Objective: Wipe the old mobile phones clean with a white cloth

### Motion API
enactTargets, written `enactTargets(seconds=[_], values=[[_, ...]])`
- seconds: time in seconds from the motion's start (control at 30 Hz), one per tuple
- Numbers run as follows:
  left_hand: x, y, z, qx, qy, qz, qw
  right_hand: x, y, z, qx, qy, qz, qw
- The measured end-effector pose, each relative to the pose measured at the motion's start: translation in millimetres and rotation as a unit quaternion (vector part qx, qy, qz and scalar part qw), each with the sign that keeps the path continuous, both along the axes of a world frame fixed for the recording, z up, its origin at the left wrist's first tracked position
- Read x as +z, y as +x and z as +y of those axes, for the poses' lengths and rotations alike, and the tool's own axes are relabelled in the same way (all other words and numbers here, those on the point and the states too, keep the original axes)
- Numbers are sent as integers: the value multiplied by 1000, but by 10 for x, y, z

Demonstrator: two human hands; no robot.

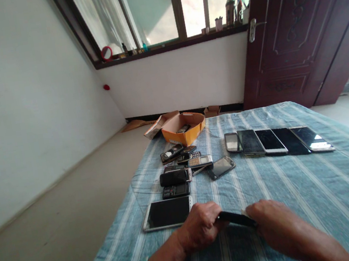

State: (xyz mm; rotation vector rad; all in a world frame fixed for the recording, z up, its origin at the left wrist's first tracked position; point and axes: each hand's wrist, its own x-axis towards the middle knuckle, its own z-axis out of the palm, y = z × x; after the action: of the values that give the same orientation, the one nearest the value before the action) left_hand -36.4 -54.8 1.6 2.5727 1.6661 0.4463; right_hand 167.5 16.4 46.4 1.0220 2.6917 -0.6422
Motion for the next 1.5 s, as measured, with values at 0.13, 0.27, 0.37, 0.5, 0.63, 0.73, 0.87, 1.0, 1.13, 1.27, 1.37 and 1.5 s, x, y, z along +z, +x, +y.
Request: enactTargets(seconds=[0.13, 0.27, 0.37, 0.5, 0.63, 0.73, 0.87, 1.0, 1.13, 1.27, 1.37, 1.5], values=[[-21, 40, -10, -14, -1, 21, 1000, -35, -151, -132, 0, 37, 31, 999], [-23, 31, -2, -20, 3, 19, 1000, -13, -145, -128, 1, 20, 46, 999], [-12, -2, 11, -7, -4, 3, 1000, 7, -43, -32, -11, 10, 5, 1000], [-19, 3, 8, -4, -15, -1, 1000, -7, -33, -16, -7, 23, 5, 1000], [-34, 28, 6, -9, -13, -27, 1000, -48, -108, -101, 0, 45, 59, 997], [-28, 5, 27, -5, -10, -89, 996, -81, -85, -108, 1, 54, 118, 991], [-34, -40, 47, -16, -29, -108, 994, -94, -24, -67, -2, 61, 173, 983], [-50, -49, 33, -20, -15, -105, 994, -31, -39, -49, 13, 32, 196, 980], [22, -55, 4, -15, 12, -168, 986, 65, -63, -37, 33, 4, 246, 969], [134, -56, -25, -8, 34, -242, 970, 89, -60, -16, 25, -35, 284, 958], [164, -50, -37, -20, 40, -242, 969, 67, -63, -10, 19, -34, 289, 957], [158, -44, -49, -29, 31, -198, 979, 51, -72, -11, 21, -24, 287, 957]])
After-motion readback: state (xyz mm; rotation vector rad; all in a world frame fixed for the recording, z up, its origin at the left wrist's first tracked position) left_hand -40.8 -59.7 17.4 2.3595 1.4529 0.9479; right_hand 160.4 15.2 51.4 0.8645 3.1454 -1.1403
